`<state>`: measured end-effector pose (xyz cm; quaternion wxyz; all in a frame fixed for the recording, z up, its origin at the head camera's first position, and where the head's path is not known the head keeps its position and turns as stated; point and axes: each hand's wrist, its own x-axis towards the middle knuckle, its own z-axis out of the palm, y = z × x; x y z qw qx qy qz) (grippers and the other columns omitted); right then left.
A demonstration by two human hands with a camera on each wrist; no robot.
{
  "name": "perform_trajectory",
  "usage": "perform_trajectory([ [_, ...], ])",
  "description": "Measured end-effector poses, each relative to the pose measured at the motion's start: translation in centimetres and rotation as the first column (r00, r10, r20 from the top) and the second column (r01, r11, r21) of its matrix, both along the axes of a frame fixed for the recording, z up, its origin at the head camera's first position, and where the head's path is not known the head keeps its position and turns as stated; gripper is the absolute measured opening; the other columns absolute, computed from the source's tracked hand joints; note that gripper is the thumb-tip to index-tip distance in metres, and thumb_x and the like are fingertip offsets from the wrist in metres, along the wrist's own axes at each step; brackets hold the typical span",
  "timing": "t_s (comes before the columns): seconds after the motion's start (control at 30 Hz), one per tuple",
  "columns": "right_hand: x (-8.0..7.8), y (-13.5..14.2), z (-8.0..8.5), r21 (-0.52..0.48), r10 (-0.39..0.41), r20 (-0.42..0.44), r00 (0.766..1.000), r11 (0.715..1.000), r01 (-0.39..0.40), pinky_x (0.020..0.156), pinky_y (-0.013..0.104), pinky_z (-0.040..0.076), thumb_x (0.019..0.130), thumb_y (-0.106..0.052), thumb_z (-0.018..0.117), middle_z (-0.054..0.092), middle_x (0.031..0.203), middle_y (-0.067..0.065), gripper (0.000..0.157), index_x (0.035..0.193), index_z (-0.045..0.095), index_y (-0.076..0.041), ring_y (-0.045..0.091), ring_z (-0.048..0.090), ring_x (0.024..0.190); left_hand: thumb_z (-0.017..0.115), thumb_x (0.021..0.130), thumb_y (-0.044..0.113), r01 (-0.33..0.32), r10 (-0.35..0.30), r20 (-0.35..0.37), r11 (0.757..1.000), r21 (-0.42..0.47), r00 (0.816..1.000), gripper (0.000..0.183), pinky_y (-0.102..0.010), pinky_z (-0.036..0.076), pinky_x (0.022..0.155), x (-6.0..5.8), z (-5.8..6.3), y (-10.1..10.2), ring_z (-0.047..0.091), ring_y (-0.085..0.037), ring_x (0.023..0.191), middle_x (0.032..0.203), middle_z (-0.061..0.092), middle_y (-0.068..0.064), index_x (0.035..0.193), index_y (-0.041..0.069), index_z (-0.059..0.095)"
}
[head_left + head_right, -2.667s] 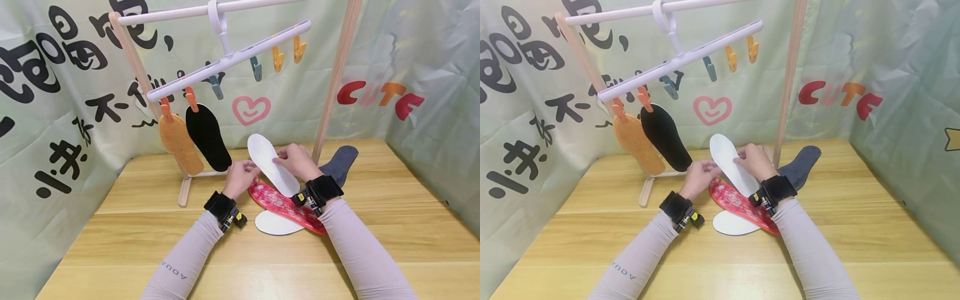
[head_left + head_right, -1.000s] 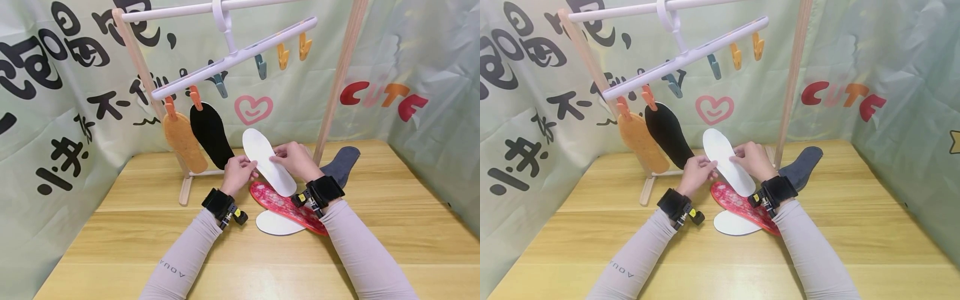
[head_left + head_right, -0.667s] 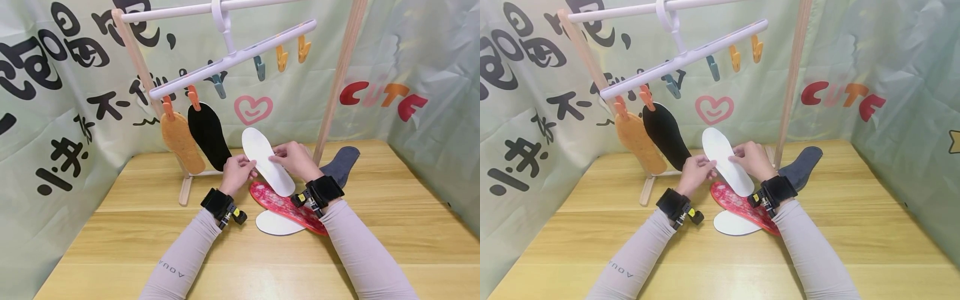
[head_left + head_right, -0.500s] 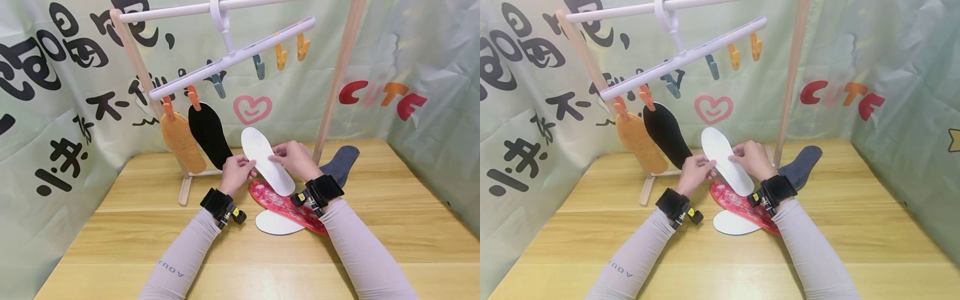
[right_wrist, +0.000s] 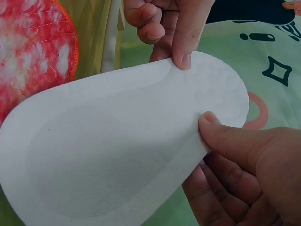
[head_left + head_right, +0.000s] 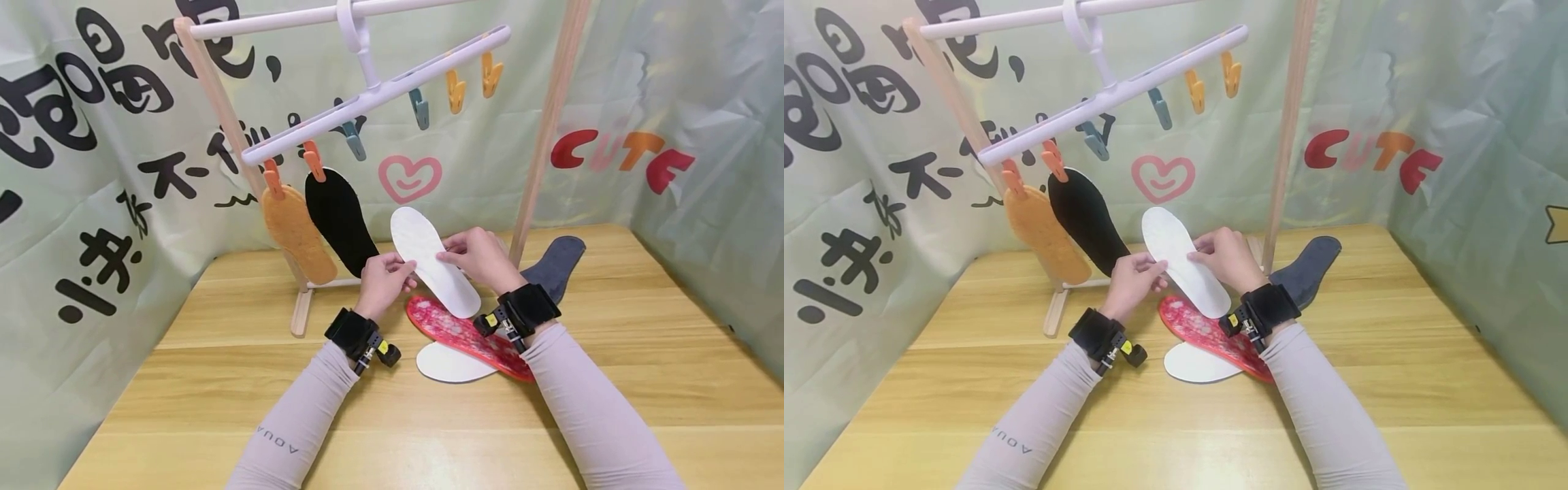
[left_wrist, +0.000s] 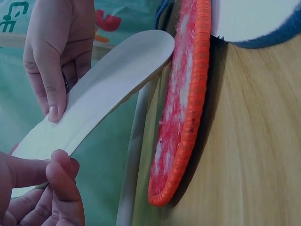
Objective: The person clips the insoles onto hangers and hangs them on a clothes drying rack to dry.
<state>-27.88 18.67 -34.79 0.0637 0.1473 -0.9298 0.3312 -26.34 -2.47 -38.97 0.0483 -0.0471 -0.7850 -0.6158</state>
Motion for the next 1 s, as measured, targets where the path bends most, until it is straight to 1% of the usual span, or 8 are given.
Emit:
perform_trajectory([
  [0.13, 0.1, 0.0, 0.1, 0.006, -0.002, -0.003, 1.000, 1.000, 0.002, 0.083, 0.042, 0.056, 0.099, -0.029, 0.080, 0.083, 0.108, 0.015, 0.033, 0.124, 0.080, -0.007, 0.032, 0.078, 0.102, 0.075, 0.102, 0.015, 0.002, -0.002, -0.003, 1.000, 0.001, 1.000, 0.017, -0.035, 0.067, 0.068, 0.1, 0.1, -0.1, 0.070, -0.009, 0.062, 0.089, 0.081, -0.020, 0.095, 0.000, 0.074],
  [0.23, 0.1, 0.0, 0.1, 0.010, -0.004, -0.004, 1.000, 1.000, 0.004, 0.083, 0.043, 0.056, 0.099, -0.029, 0.080, 0.083, 0.109, 0.014, 0.034, 0.125, 0.080, -0.007, 0.032, 0.078, 0.103, 0.075, 0.103, 0.015, 0.004, -0.004, -0.005, 1.000, 0.003, 1.000, 0.017, -0.033, 0.066, 0.067, 0.2, 0.2, -0.2, 0.070, -0.008, 0.062, 0.091, 0.081, -0.021, 0.095, 0.000, 0.074],
  [0.3, 0.1, 0.0, 0.0, 0.009, -0.006, -0.002, 1.000, 1.000, 0.006, 0.084, 0.043, 0.057, 0.099, -0.030, 0.079, 0.083, 0.110, 0.014, 0.034, 0.125, 0.080, -0.008, 0.032, 0.078, 0.103, 0.075, 0.102, 0.015, 0.004, -0.004, -0.010, 1.000, -0.001, 1.000, 0.018, -0.036, 0.067, 0.069, 0.2, 0.2, -0.2, 0.070, -0.008, 0.061, 0.092, 0.081, -0.022, 0.095, 0.000, 0.073],
  [0.4, 0.1, -0.1, 0.0, 0.003, -0.006, -0.001, 1.000, 1.000, 0.006, 0.083, 0.042, 0.058, 0.100, -0.031, 0.079, 0.083, 0.111, 0.014, 0.034, 0.125, 0.080, -0.008, 0.031, 0.079, 0.102, 0.075, 0.102, 0.014, -0.001, 0.001, -0.023, 1.000, -0.005, 1.000, 0.018, -0.047, 0.068, 0.075, 0.3, 0.2, -0.3, 0.071, -0.009, 0.061, 0.091, 0.081, -0.023, 0.093, -0.001, 0.073],
  [0.5, 0.2, -0.2, 0.0, -0.002, -0.008, 0.002, 1.000, 1.000, 0.008, 0.083, 0.043, 0.059, 0.099, -0.032, 0.079, 0.083, 0.111, 0.014, 0.034, 0.125, 0.080, -0.008, 0.031, 0.079, 0.103, 0.076, 0.102, 0.014, -0.003, 0.003, -0.033, 1.000, -0.003, 0.999, 0.017, -0.052, 0.067, 0.077, 0.2, 0.2, -0.4, 0.071, -0.009, 0.061, 0.091, 0.080, -0.022, 0.094, -0.001, 0.073],
  [0.53, 0.2, -0.2, 0.1, -0.001, -0.008, 0.002, 1.000, 1.000, 0.008, 0.083, 0.043, 0.059, 0.099, -0.032, 0.080, 0.083, 0.112, 0.014, 0.034, 0.125, 0.081, -0.009, 0.031, 0.079, 0.103, 0.076, 0.102, 0.013, -0.004, 0.004, -0.035, 1.000, -0.001, 0.999, 0.016, -0.052, 0.068, 0.077, 0.2, 0.2, -0.4, 0.071, -0.009, 0.061, 0.090, 0.080, -0.022, 0.094, -0.001, 0.073],
  [0.73, 0.3, -0.3, 0.3, 0.001, -0.006, -0.004, 1.000, 1.000, 0.006, 0.082, 0.040, 0.057, 0.099, -0.033, 0.080, 0.083, 0.112, 0.013, 0.034, 0.123, 0.081, -0.010, 0.030, 0.080, 0.103, 0.075, 0.102, 0.013, -0.002, 0.002, -0.038, 1.000, 0.011, 0.999, 0.015, -0.037, 0.067, 0.068, 0.3, 0.3, -0.7, 0.070, -0.007, 0.061, 0.091, 0.081, -0.021, 0.096, -0.001, 0.073],
  [1.0, 0.4, -0.6, 0.3, -0.014, 0.010, -0.021, 1.000, 1.000, -0.011, 0.077, 0.035, 0.058, 0.099, -0.033, 0.081, 0.084, 0.110, 0.011, 0.033, 0.122, 0.082, -0.010, 0.028, 0.081, 0.099, 0.075, 0.102, 0.012, 0.007, -0.007, -0.070, 1.000, 0.001, 0.998, 0.015, -0.050, 0.068, 0.075, 0.7, 0.8, -1.2, 0.070, -0.007, 0.061, 0.094, 0.080, -0.026, 0.096, -0.002, 0.074],
])
